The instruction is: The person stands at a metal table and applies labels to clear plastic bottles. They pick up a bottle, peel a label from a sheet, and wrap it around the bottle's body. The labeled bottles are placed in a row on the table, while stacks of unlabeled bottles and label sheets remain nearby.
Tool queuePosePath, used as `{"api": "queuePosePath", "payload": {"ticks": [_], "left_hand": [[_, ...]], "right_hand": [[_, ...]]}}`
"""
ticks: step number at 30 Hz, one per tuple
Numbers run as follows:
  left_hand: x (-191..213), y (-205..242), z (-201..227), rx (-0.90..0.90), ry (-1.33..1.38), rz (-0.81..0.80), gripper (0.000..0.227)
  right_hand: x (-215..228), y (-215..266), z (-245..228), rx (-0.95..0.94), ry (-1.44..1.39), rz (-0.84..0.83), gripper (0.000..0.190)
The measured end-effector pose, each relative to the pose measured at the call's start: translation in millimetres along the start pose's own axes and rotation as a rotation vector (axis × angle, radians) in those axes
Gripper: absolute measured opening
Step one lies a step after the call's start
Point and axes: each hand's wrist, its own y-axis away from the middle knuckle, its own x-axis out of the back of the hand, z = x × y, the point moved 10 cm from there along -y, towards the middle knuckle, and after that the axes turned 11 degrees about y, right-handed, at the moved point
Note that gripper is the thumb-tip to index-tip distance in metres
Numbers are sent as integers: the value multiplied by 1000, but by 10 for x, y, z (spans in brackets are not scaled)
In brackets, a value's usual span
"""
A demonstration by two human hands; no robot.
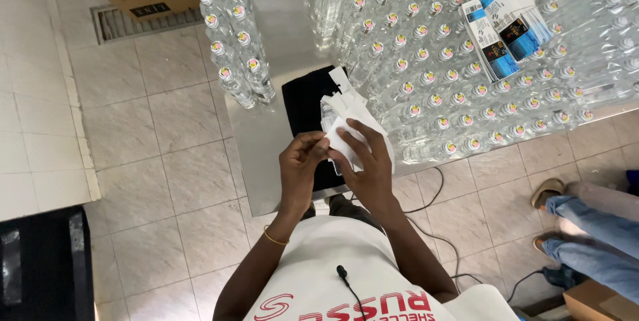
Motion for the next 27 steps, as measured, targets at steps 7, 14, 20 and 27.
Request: {"api": "queuePosePath", "payload": {"ticks": [7, 14, 20, 27], "left_hand": [[105, 83, 56, -28, 71, -2, 13], [178, 82, 27, -139, 75, 6, 7], [-43, 137, 174, -147, 67, -48, 13], [-166, 131, 123, -85, 55, -100, 14]], "right_hand": [[56, -108, -285, -47, -112, -42, 31], [-21, 25, -56, -209, -375, -54, 25], [-12, -52, -34, -245, -440, -62, 23], [188, -207, -272, 93, -73, 70, 5]]}}
